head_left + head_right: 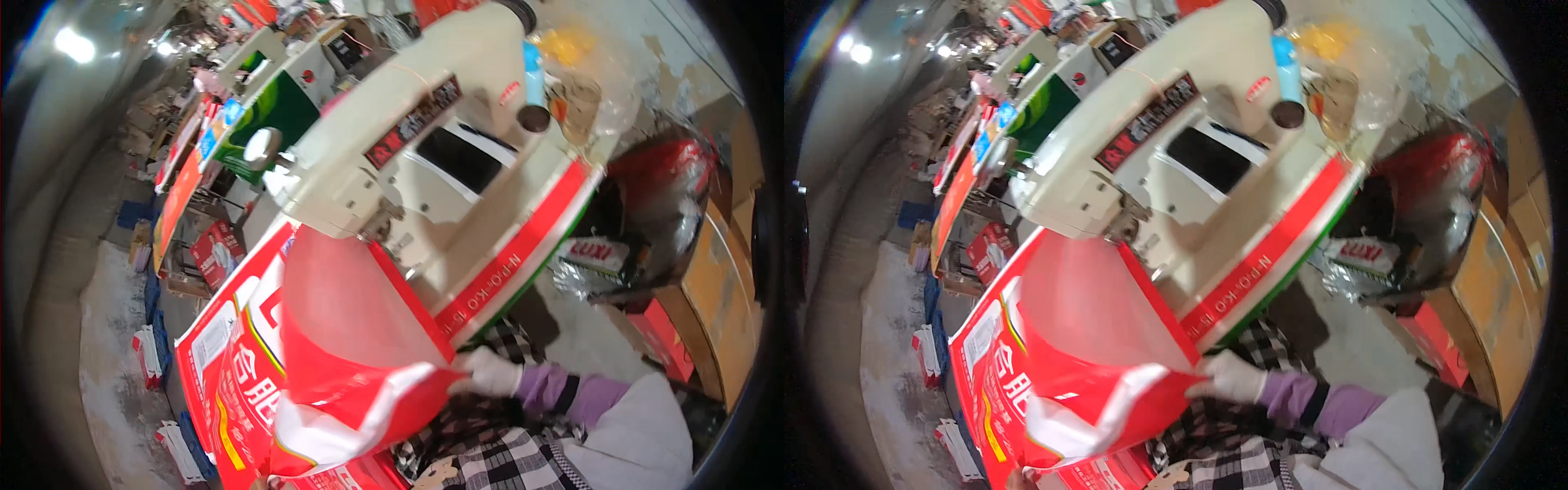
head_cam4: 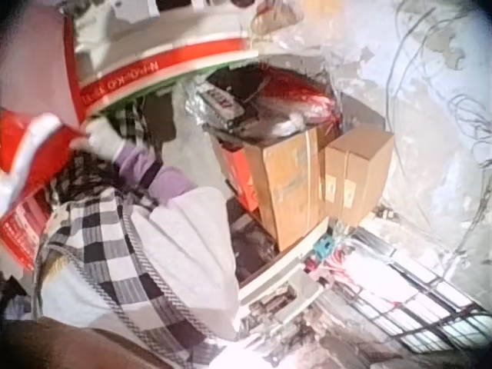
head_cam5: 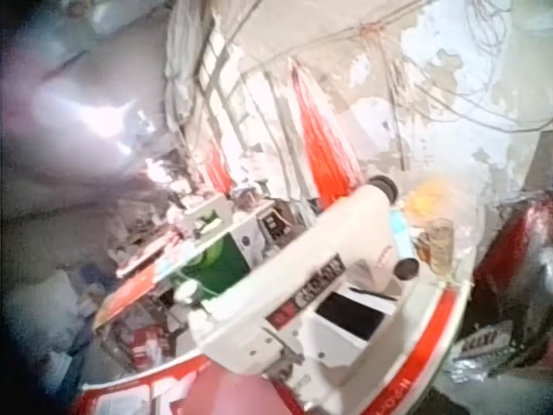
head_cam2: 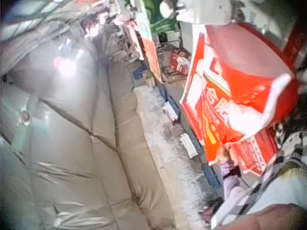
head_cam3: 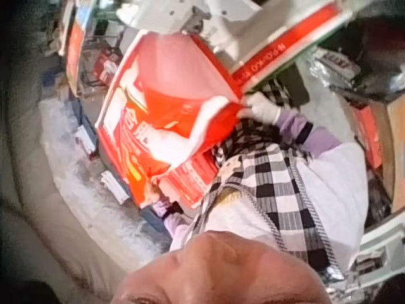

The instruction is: Sewing the edges of large plastic or woven bags using an industrial sewing machine.

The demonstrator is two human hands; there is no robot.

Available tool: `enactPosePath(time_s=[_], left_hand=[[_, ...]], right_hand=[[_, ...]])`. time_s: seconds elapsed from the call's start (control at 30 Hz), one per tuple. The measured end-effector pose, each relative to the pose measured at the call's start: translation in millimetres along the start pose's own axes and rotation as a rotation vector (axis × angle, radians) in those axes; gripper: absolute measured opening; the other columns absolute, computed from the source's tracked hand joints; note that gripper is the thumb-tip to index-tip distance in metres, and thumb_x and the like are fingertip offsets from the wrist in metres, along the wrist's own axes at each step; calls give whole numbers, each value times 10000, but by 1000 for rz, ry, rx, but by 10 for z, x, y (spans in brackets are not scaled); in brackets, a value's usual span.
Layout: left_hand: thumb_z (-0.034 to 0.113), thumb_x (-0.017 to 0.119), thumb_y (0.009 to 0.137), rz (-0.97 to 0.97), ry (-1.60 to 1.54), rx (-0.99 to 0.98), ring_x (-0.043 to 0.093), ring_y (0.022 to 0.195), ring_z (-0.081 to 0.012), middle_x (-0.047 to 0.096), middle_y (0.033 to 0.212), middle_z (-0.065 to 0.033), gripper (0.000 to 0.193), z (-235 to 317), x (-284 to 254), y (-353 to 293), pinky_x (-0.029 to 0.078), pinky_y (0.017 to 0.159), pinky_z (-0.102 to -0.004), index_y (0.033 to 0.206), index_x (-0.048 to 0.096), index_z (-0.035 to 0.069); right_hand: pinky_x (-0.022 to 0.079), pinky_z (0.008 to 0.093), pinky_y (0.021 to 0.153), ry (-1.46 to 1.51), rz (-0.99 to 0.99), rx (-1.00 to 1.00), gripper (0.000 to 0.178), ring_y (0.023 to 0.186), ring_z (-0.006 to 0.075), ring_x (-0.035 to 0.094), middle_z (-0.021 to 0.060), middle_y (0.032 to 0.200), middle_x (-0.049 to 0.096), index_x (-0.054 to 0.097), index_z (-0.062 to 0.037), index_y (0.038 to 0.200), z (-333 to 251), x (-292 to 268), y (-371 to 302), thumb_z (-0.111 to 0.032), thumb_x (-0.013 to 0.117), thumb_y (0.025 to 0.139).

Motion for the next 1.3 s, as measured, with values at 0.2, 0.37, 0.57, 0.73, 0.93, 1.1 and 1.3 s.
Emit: enactPosePath(time_s=[0.2, 0.37, 0.57, 0.73, 0.93, 1.1, 1.3], left_hand=[[298, 605, 833, -60, 315, 388, 645, 634, -301, 645, 691, -102, 164, 876, 539, 1261, 484, 548, -476, 904, 600, 150], [97, 548, 807, 88, 98, -98, 644, 688, -375, 649, 754, -182, 407, 283, 564, 1911, 484, 597, -513, 1199, 548, 209], [248, 536, 927, 212, -1000, -889, 640, 953, -322, 656, 1015, -176, 365, -590, 802, -55, 507, 761, -478, 1264, 508, 109], [295, 565, 934, 265, -2055, -1020, 615, 1028, -300, 632, 1118, -139, 392, -76, 1166, -1927, 515, 853, -457, 1247, 506, 67], [153, 650, 894, 221, -1489, -1488, 443, 437, -105, 491, 570, 11, 129, -382, 1629, -3611, 393, 426, -261, 880, 535, 96], [45, 571, 869, 499, -1618, -1843, 564, 625, -182, 592, 753, -7, 122, 140, 1690, -5796, 471, 567, -376, 959, 595, 123], [386, 736, 753, -570, -516, -897, 644, 966, -334, 655, 986, -202, 559, 1074, 1922, -6949, 512, 811, -392, 1167, 578, 46]], right_hand=[[530, 393, 685, -436, 156, -277, 308, 765, 262, 661, 85, 773, 662, 704, -85, 855, -429, 476, 230, -373, 594, 879], [471, 406, 497, -898, 168, -235, 255, 546, 273, 607, 133, 614, 597, 681, -89, 801, -419, 605, 1744, -280, 543, 896], [474, 434, 782, -289, -587, -275, 240, 933, 335, 611, 173, 914, 650, 688, -122, 959, -436, 2311, 583, -317, 631, 831], [408, 476, 900, -622, 39, -187, 596, 1070, 352, 513, 151, 1196, 538, 542, -84, 1206, -625, 1393, 1457, -271, 756, 681], [512, 430, 644, -1129, -366, -364, 254, 752, 270, 656, 95, 827, 656, 591, -67, 1061, -402, 2760, 2402, -159, 574, 825], [495, 462, 541, -725, -623, -441, 349, 589, 294, 641, 110, 670, 623, 519, -73, 1172, -415, 3911, 1005, -79, 490, 824], [501, 484, 765, -696, -742, -199, 463, 817, 412, 636, 225, 945, 645, 511, -74, 1274, 1250, 4341, 326, -38, 501, 812]])
Point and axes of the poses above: each hand's wrist, its own y-axis towards the middle knuckle, its own x-axis out of the palm, z = x × y, the point moved 10 cm from there along y, towards the middle knuckle
